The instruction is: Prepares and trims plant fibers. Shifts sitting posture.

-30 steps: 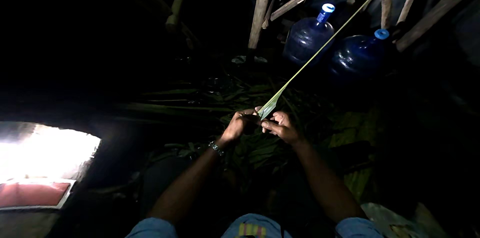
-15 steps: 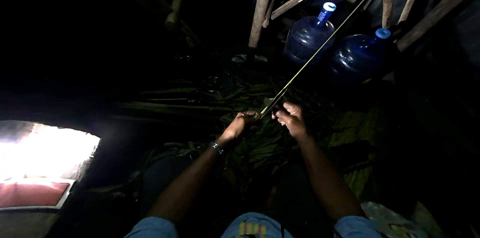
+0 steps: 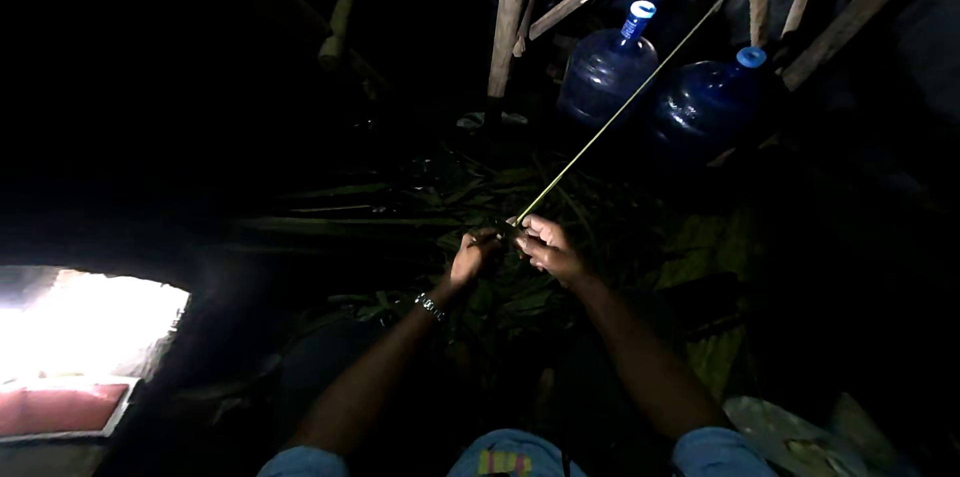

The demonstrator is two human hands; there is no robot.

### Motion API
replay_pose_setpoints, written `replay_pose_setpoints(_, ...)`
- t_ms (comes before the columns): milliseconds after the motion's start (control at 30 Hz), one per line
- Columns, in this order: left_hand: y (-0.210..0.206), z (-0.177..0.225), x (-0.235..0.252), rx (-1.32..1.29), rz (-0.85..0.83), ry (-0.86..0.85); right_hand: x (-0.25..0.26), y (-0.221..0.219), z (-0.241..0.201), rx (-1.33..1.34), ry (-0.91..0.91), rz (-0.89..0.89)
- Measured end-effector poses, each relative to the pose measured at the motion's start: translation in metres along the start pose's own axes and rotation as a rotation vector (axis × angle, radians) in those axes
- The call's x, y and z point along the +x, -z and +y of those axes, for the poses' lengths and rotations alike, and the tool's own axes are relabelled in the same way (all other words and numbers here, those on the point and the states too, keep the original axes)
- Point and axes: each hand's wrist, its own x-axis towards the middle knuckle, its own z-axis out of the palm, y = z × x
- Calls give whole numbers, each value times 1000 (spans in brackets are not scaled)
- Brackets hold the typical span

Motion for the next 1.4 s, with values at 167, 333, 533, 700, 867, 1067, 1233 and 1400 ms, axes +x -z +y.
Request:
replay_pose_setpoints(167,2,-1,3,84,-72,-63,4,10,-5,62,91,167)
replay_pose_setpoints(333,4,-11,5,166,-36,-108,5,42,-7,115,161,407)
replay_pose_setpoints(533,4,-4,3,-35,-64,88,-3,55,-9,194,172,339)
replay_pose_setpoints(700,12,-13,9,-410,-269,258,-1,13,1,-33,60,-156)
replay_pose_setpoints(867,15,-8,5,-422,-306,298,0,4,-1,98,11,-168)
replay_pose_setpoints(1067,13,-7,9,-433,-289,300,0,0,-3,74,62,-38)
replay_pose_setpoints(1233,10,-7,9,-399,-213,279,0,-10,-6,63,25,70)
replay_pose_setpoints(1400,8,-7,9,-424,-207,301,2,-14,-7,90,8,115)
